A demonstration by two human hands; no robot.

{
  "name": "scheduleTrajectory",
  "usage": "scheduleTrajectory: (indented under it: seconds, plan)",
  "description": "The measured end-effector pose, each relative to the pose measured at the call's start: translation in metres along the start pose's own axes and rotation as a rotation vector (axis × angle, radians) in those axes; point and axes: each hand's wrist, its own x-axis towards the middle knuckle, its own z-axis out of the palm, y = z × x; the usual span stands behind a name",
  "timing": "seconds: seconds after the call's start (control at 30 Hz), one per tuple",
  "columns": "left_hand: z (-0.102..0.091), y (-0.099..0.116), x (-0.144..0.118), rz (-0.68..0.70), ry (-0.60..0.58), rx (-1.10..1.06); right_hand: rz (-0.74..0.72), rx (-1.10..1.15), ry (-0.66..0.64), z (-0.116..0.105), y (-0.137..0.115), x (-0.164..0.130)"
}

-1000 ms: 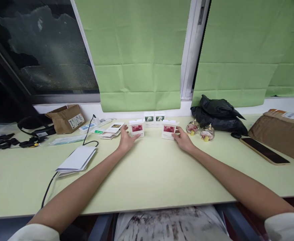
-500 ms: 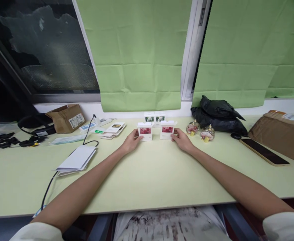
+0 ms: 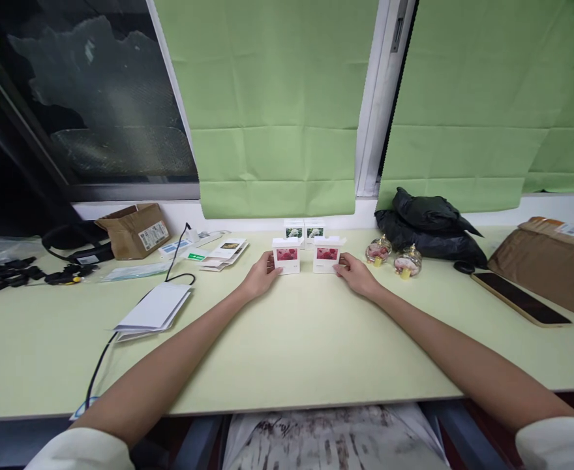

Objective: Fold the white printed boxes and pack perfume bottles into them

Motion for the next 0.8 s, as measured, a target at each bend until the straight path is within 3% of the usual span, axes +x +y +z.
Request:
scheduleTrajectory:
  seconds: [0.8]
  plan:
    - [-0.002, 0.014, -0.009, -0.042, -0.019, 0.245, -0.022, -0.068, -0.034, -0.006, 0.001, -0.002]
